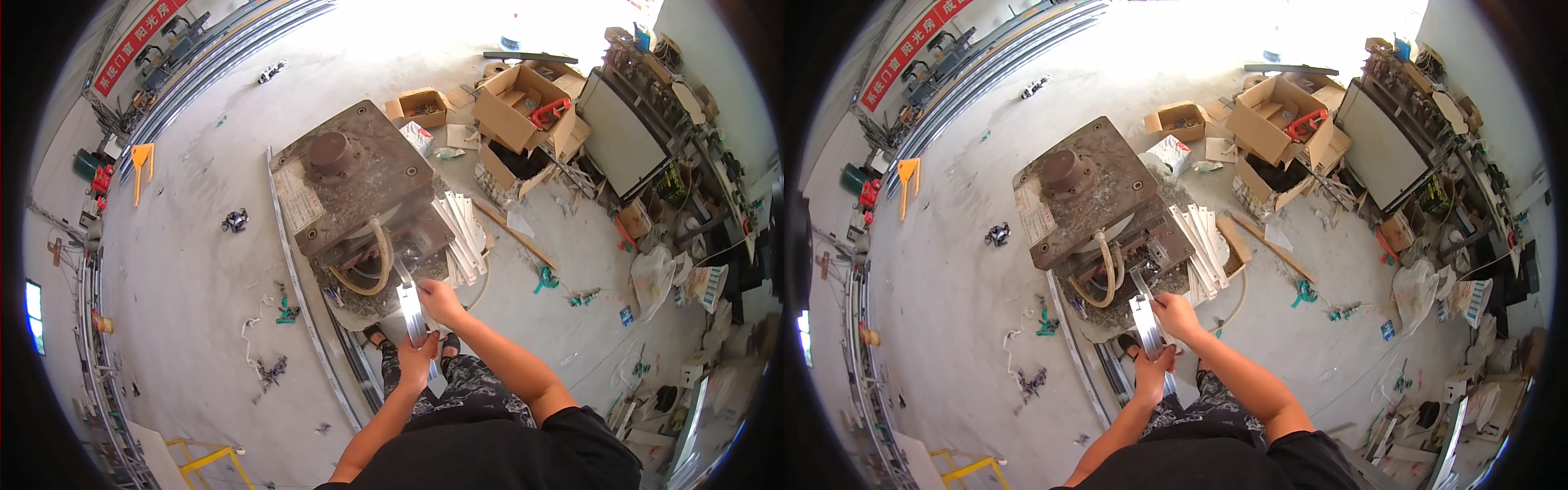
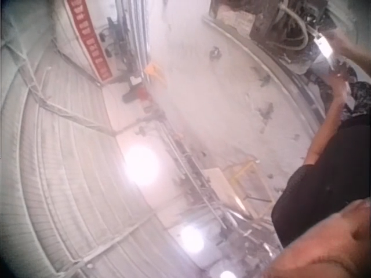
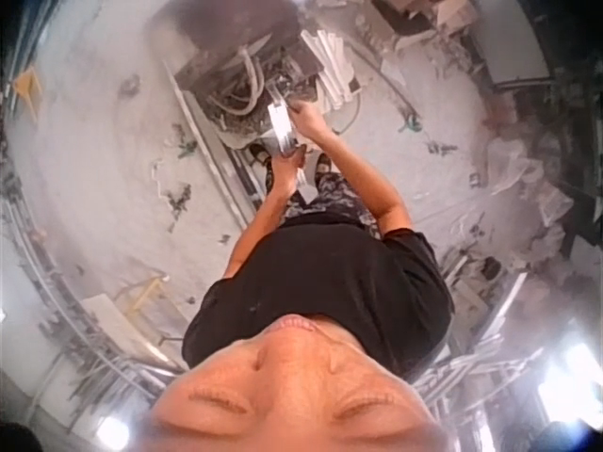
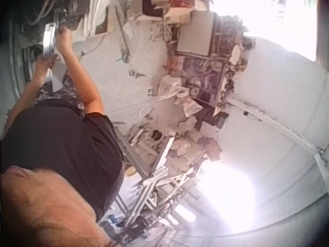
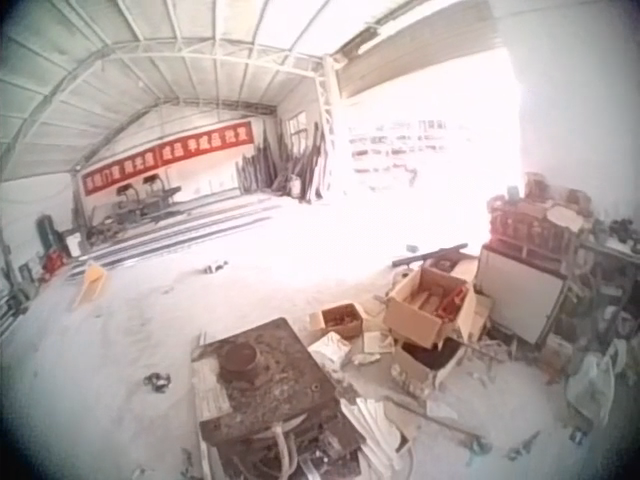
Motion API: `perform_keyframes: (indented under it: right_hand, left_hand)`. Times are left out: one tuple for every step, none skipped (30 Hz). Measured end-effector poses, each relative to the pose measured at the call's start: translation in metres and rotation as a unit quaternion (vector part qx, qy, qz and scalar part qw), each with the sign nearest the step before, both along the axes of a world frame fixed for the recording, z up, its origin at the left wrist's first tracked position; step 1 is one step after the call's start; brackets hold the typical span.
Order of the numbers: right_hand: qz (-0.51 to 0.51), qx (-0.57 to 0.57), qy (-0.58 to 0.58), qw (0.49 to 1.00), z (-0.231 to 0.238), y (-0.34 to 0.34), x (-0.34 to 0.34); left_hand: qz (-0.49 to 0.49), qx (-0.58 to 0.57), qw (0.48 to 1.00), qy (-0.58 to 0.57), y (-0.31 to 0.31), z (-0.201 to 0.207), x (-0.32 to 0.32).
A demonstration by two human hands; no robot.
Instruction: The person picks up and aligns small white metal strips onto a large industrial machine base.
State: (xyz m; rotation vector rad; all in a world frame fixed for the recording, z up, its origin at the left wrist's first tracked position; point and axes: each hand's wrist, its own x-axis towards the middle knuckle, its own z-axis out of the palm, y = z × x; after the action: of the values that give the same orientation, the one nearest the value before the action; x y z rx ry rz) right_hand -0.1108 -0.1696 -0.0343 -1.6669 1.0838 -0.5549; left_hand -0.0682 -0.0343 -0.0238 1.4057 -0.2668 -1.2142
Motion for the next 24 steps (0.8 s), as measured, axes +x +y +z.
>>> perform_keyframes:
  right_hand:
    - [0.020,0.008,0.010,1.000,0.000,0.001,-0.006]
    - [0.040,0.017,0.021,0.999,0.000,0.003,-0.013]
    - [0.039,0.018,0.023,0.999,0.004,0.006,-0.019]
    - [0.051,0.045,0.049,0.996,0.009,0.010,-0.026]
    - [0.063,0.073,0.075,0.992,0.012,0.011,-0.033]
    - [0.062,0.075,0.077,0.992,0.013,0.012,-0.042]
    - [0.030,0.000,0.092,0.995,0.014,0.010,-0.048]
    - [-0.002,-0.075,0.105,0.992,0.016,0.008,-0.054]
    - [-0.033,-0.119,0.082,0.989,0.019,0.002,-0.063]
    - [-0.060,-0.161,0.058,0.983,0.030,-0.001,-0.068]
    - [-0.089,-0.178,0.079,0.977,0.043,-0.005,-0.071]
    - [-0.090,-0.175,0.082,0.977,0.066,-0.009,-0.074]
    - [-0.075,-0.300,0.087,0.947,0.091,-0.012,-0.075]
    - [-0.062,-0.421,0.090,0.900,0.106,-0.018,-0.076]
    - [-0.067,-0.420,0.093,0.900,0.112,-0.023,-0.078]
    - [0.024,-0.464,0.083,0.881,0.115,-0.028,-0.078]
    - [0.113,-0.505,0.074,0.853,0.117,-0.029,-0.079]
    - [0.105,-0.503,0.076,0.854,0.115,-0.029,-0.082]
    - [0.242,-0.406,0.183,0.862,0.114,-0.029,-0.087]
    - [0.370,-0.292,0.281,0.836,0.111,-0.029,-0.091]
    - [0.406,-0.279,0.293,0.820,0.102,-0.025,-0.094]
    - [0.402,-0.277,0.292,0.823,0.088,-0.013,-0.096]
    - [0.388,-0.201,0.257,0.862,0.071,0.001,-0.098]
    - [0.372,-0.126,0.220,0.893,0.060,0.011,-0.098]
  left_hand:
    - [-0.002,0.002,1.000,0.001,0.000,0.002,0.002]
    - [-0.017,0.011,1.000,-0.009,-0.001,0.006,0.005]
    - [-0.032,0.020,0.999,-0.018,-0.003,0.010,0.007]
    - [-0.031,0.021,0.999,-0.016,-0.006,0.013,0.005]
    - [-0.037,0.032,0.998,-0.025,-0.009,0.015,0.001]
    - [-0.046,0.043,0.997,-0.034,-0.010,0.016,-0.005]
    - [-0.100,0.059,0.992,-0.053,-0.004,-0.001,-0.010]
    - [-0.111,0.033,0.993,-0.016,0.008,-0.013,-0.025]
    - [-0.124,0.030,0.992,0.023,0.016,-0.013,-0.041]
    - [-0.135,0.031,0.988,0.062,0.024,-0.009,-0.049]
    - [-0.134,0.033,0.988,0.062,0.025,-0.008,-0.044]
    - [-0.172,0.024,0.984,0.047,0.026,-0.006,-0.038]
    - [-0.207,0.016,0.978,0.030,0.029,-0.001,-0.028]
    - [-0.302,0.012,0.945,-0.126,0.026,0.010,-0.007]
    - [-0.329,-0.002,0.920,-0.214,0.020,0.026,0.011]
    - [-0.354,-0.016,0.885,-0.302,0.017,0.040,0.029]
    - [-0.349,-0.031,0.865,-0.358,0.016,0.046,0.045]
    - [-0.343,-0.045,0.843,-0.413,0.016,0.050,0.059]
    - [-0.347,-0.044,0.840,-0.415,0.017,0.058,0.074]
    - [-0.348,-0.058,0.834,-0.424,0.017,0.069,0.088]
    - [-0.347,-0.072,0.829,-0.433,0.016,0.077,0.098]
    - [-0.352,-0.072,0.826,-0.434,0.014,0.085,0.103]
    - [-0.349,-0.073,0.824,-0.441,0.012,0.091,0.108]
    - [-0.344,-0.074,0.822,-0.448,0.010,0.093,0.111]
